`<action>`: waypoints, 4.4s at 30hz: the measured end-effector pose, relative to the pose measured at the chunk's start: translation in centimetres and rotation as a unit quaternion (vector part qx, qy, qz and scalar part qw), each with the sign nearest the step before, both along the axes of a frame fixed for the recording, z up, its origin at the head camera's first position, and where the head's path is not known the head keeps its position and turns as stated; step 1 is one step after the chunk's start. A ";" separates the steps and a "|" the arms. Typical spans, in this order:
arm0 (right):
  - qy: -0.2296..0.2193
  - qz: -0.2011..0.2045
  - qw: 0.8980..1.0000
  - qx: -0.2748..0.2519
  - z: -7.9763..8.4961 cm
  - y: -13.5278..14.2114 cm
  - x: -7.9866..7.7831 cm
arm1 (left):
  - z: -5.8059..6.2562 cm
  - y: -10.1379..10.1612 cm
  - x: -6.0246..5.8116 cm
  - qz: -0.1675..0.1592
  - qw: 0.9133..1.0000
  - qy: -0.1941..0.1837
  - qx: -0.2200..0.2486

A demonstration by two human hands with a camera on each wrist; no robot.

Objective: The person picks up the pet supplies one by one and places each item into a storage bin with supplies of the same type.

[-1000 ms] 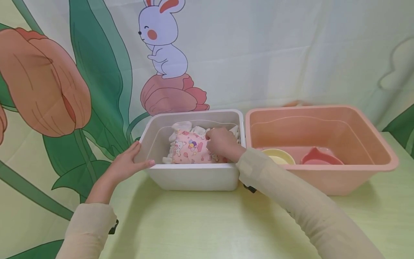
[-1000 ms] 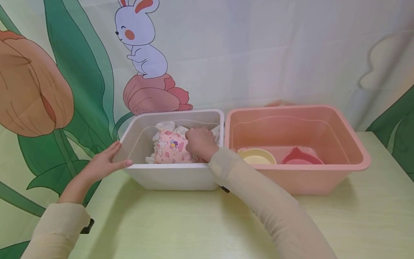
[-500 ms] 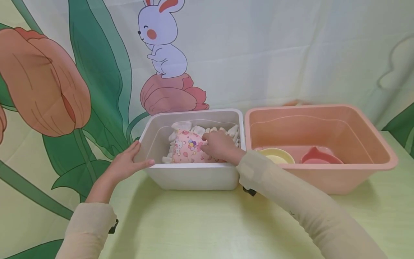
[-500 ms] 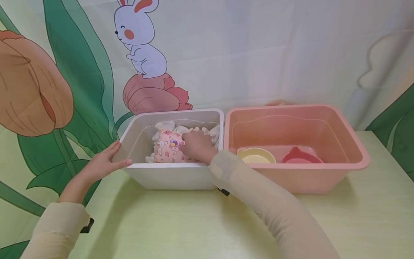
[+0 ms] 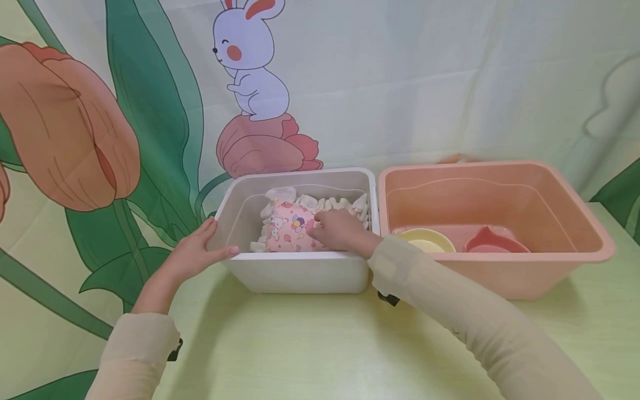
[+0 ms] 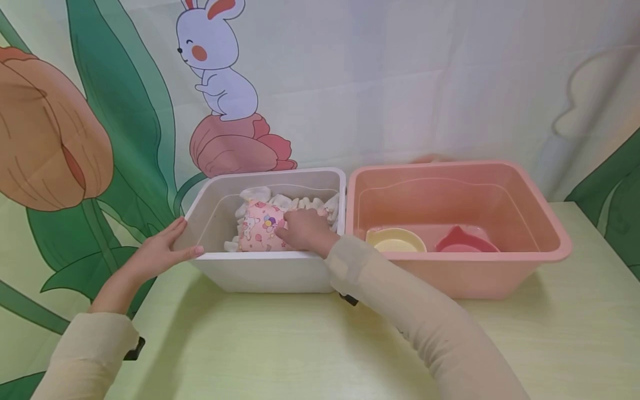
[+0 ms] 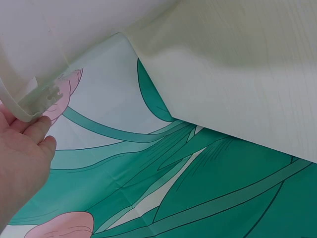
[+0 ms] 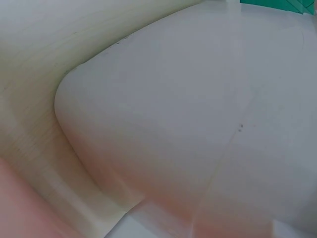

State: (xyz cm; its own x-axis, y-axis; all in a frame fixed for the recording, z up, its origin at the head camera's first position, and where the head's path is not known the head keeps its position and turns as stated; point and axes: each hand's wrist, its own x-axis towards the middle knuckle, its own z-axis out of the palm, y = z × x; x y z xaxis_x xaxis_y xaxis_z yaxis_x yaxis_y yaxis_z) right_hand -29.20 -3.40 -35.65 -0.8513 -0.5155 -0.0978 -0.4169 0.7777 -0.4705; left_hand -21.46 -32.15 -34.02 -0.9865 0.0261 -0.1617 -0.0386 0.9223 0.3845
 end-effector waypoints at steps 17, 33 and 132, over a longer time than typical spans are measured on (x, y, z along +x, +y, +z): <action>-0.078 0.055 0.993 0.074 -0.1 0.1 -0.1 | 0.0 0.1 0.0 -0.003 1.000 0.001 -0.003; -0.136 0.074 0.983 0.096 -0.1 0.1 -0.5 | -0.1 -0.1 0.0 -0.001 1.000 0.000 -0.002; 0.052 -0.091 0.985 -0.136 6.9 16.2 -2.1 | 5.2 7.0 -5.0 -0.058 0.998 0.012 -0.020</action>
